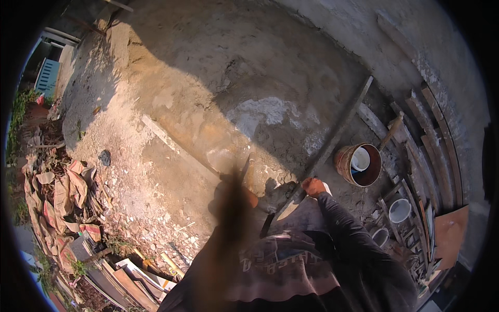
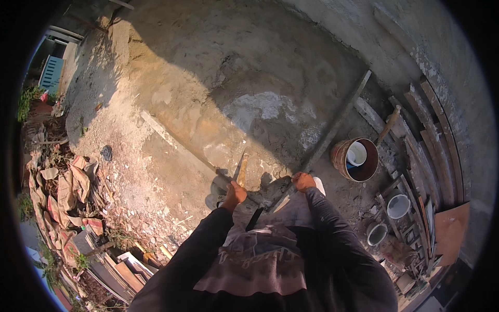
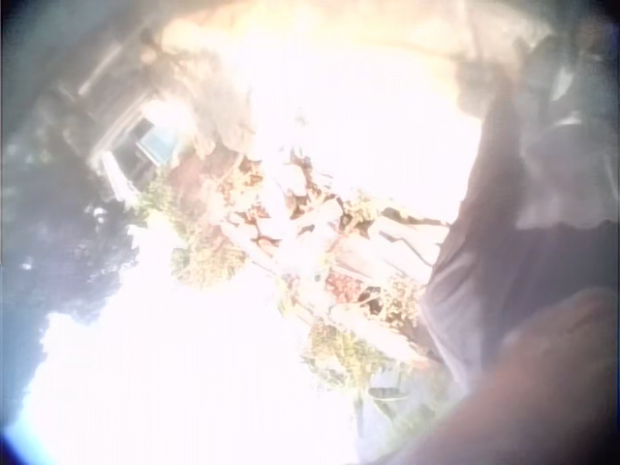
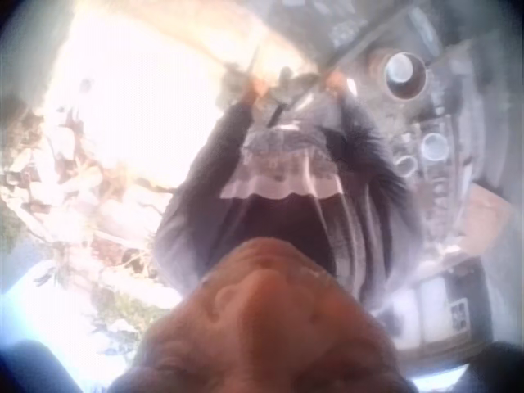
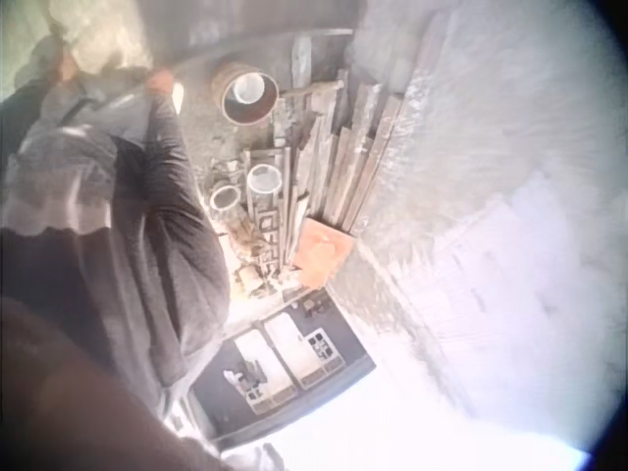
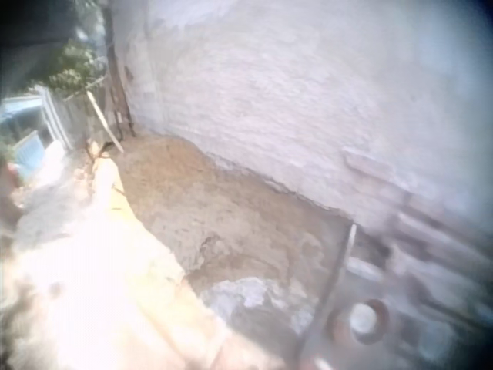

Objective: The person mixes sand and cement on the ground using a hoe, adds water from a bucket, and integrates the mixture by hand and tool.

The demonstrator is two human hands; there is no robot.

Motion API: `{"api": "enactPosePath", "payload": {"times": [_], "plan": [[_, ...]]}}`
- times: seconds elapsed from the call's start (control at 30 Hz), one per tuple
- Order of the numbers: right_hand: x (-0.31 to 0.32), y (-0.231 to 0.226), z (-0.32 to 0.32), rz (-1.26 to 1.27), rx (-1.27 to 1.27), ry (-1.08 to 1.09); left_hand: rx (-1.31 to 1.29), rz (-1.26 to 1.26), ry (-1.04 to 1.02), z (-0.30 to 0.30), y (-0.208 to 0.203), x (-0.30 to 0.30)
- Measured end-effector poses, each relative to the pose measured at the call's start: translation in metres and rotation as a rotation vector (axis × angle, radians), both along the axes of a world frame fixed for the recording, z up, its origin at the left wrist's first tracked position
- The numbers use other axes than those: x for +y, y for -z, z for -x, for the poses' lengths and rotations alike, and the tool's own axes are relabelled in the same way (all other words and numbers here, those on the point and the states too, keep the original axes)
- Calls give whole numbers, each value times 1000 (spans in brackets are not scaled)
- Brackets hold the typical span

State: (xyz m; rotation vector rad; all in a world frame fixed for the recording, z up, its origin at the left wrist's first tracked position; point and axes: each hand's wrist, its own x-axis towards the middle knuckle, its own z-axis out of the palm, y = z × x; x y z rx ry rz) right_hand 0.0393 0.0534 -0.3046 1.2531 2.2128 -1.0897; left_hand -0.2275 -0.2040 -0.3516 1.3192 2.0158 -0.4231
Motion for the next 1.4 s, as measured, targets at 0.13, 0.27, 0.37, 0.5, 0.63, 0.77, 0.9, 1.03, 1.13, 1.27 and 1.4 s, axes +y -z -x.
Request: {"api": "enactPosePath", "payload": {"times": [0.13,0.27,0.37,0.5,0.63,0.77,0.9,1.03,1.13,1.27,1.4], "plan": [[-87,51,94,436,-145,89,-769,2,-947,-24,-7,23],[-153,110,196,795,-129,660,-866,67,-793,-68,-6,-49],[-155,181,214,954,-94,846,-867,338,-1486,-111,-39,-58],[-168,231,151,858,-20,943,-648,266,-1312,-160,-18,-87],[-132,164,183,789,165,1037,-374,241,-1222,-163,-19,-78],[1,133,226,458,401,910,-555,-62,-1117,-115,55,23],[183,156,263,181,665,801,-799,-423,-1145,-60,138,236],[263,241,306,89,555,690,-704,-425,-1178,-63,257,299],[272,339,256,85,295,607,-810,-353,-1317,-132,291,306],[225,349,189,177,323,800,-817,-249,-1266,-174,294,257],[213,311,190,111,517,943,-740,-257,-1108,-149,303,245]]}}
